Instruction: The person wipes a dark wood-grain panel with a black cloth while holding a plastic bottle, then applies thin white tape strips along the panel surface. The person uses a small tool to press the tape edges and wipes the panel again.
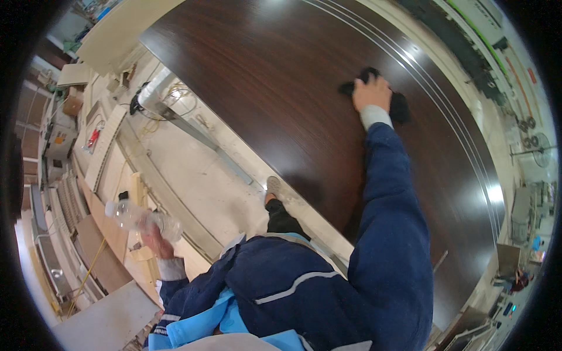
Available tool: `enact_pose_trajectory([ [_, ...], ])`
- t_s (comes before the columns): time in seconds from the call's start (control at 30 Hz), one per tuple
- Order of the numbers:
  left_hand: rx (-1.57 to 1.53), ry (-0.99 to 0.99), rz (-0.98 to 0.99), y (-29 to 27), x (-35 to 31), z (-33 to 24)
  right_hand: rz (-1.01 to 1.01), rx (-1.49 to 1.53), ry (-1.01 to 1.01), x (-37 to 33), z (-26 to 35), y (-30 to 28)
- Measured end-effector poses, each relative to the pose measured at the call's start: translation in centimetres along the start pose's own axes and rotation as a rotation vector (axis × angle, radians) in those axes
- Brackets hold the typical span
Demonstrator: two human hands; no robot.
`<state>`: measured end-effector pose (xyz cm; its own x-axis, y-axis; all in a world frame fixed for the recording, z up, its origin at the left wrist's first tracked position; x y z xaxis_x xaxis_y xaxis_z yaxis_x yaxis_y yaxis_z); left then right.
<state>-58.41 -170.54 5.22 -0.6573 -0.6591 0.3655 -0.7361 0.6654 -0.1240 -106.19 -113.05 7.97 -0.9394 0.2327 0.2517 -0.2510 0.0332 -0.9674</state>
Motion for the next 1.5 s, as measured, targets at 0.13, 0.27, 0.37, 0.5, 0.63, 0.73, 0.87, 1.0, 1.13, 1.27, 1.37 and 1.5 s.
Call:
enact_pose_trajectory([
  [0.13, -0.159, -0.029, 0.013, 6.2, 8.7, 0.2, 0.085, 0.072, -0.656, -7.6, 18.5, -3.6],
  [0.27, -0.167, -0.013, -0.025, 9.0, 14.0, -0.7, 0.179, 0.498, -0.882, -15.2, 19.6, -5.7],
  [0.37, -0.118, -0.013, -0.042, 9.1, 15.5, -1.2, 0.062, 0.208, -0.711, -9.2, 15.6, -2.8],
  [0.5, -0.073, -0.067, -0.074, 8.6, 18.3, -0.3, 0.104, -0.026, -0.259, 7.6, 18.6, 2.1],
  [0.63, -0.059, 0.008, -0.072, 9.2, 23.0, 1.1, 0.022, 0.138, -0.326, 11.8, 35.5, 1.4],
  [0.73, -0.090, 0.099, -0.077, 9.6, 28.2, 2.8, 0.049, 0.129, -0.849, 2.6, 47.6, -0.7],
  [0.87, -0.099, 0.165, -0.117, 7.4, 36.6, 6.8, 0.244, 0.633, -0.992, -8.2, 48.0, -3.0],
  [1.0, -0.174, 0.118, -0.124, 2.5, 45.2, 13.1, 0.094, 0.243, -0.584, -5.0, 37.7, -1.2],
  [1.13, -0.083, 0.034, -0.142, -2.3, 53.7, 19.0, 0.052, 0.024, 0.187, 7.1, 28.9, 2.6],
  [1.27, -0.062, -0.024, -0.120, -4.3, 59.4, 23.3, 0.069, -0.170, 0.457, 21.2, 30.9, 7.5],
  [1.37, -0.025, -0.049, -0.090, -4.3, 61.1, 25.2, 0.074, 0.008, 0.437, 31.6, 43.9, 11.3],
  [1.5, 0.067, -0.126, -0.034, -3.4, 60.5, 26.7, -0.054, 0.082, -0.225, 33.0, 73.4, 12.2],
])
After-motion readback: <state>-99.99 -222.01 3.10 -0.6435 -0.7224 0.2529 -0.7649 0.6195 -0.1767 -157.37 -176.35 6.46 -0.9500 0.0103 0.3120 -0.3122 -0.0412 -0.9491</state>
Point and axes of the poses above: each hand's wrist, its own x-axis towards the middle knuckle, its own y-axis out of the palm, z = x × y, the point moved 4 cm from there along x, towards the middle knuckle, and after that the axes turned 6 degrees about y, right-handed, at the moved point
